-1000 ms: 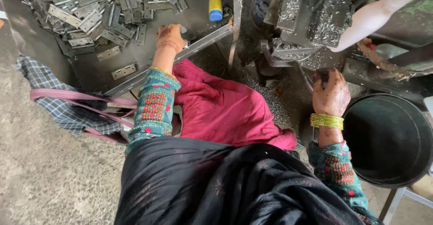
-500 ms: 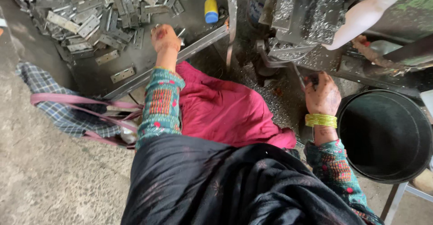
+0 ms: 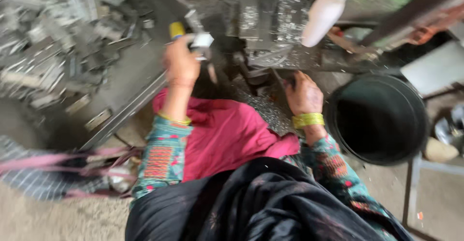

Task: The person repeatedly picks small metal brackets from a tray, places them under a drill press, and operates the machine to drill holes. After each cycle, the person removes the bracket and returns it to the tray, continuing the process with new pieces.

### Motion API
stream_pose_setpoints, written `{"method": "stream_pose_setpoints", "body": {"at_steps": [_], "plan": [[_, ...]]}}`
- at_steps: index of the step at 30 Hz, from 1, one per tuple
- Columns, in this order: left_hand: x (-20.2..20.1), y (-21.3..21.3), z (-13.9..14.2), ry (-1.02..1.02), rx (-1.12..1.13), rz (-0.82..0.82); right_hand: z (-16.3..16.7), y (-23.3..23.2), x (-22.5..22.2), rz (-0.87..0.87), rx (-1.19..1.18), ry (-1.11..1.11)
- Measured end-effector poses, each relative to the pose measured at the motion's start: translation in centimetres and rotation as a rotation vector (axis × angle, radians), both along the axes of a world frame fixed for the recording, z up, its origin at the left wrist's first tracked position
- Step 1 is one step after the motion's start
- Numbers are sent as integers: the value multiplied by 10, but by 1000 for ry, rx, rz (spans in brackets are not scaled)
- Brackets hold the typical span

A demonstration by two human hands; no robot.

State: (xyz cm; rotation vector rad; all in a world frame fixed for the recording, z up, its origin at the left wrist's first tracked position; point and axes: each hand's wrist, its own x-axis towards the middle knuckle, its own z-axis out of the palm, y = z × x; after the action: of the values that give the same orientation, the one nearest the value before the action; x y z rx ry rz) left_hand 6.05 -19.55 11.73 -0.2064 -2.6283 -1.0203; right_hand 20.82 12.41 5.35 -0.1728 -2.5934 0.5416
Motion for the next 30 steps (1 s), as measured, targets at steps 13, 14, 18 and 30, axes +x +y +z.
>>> {"method": "stream_pose_setpoints", "body": {"at_steps": [13, 14, 18, 30], "plan": [[0, 195, -55, 59, -639, -151, 2, 3, -2, -44, -120, -278], [-7, 194, -55, 24, -686, -175, -1, 4, -3, -34, -129, -313], [-18, 198, -48, 142, -831, -123, -14, 11, -3, 18, -87, -216], [-40, 221, -30, 124, -937, -78, -60, 27, -8, 13, -92, -422]]}}
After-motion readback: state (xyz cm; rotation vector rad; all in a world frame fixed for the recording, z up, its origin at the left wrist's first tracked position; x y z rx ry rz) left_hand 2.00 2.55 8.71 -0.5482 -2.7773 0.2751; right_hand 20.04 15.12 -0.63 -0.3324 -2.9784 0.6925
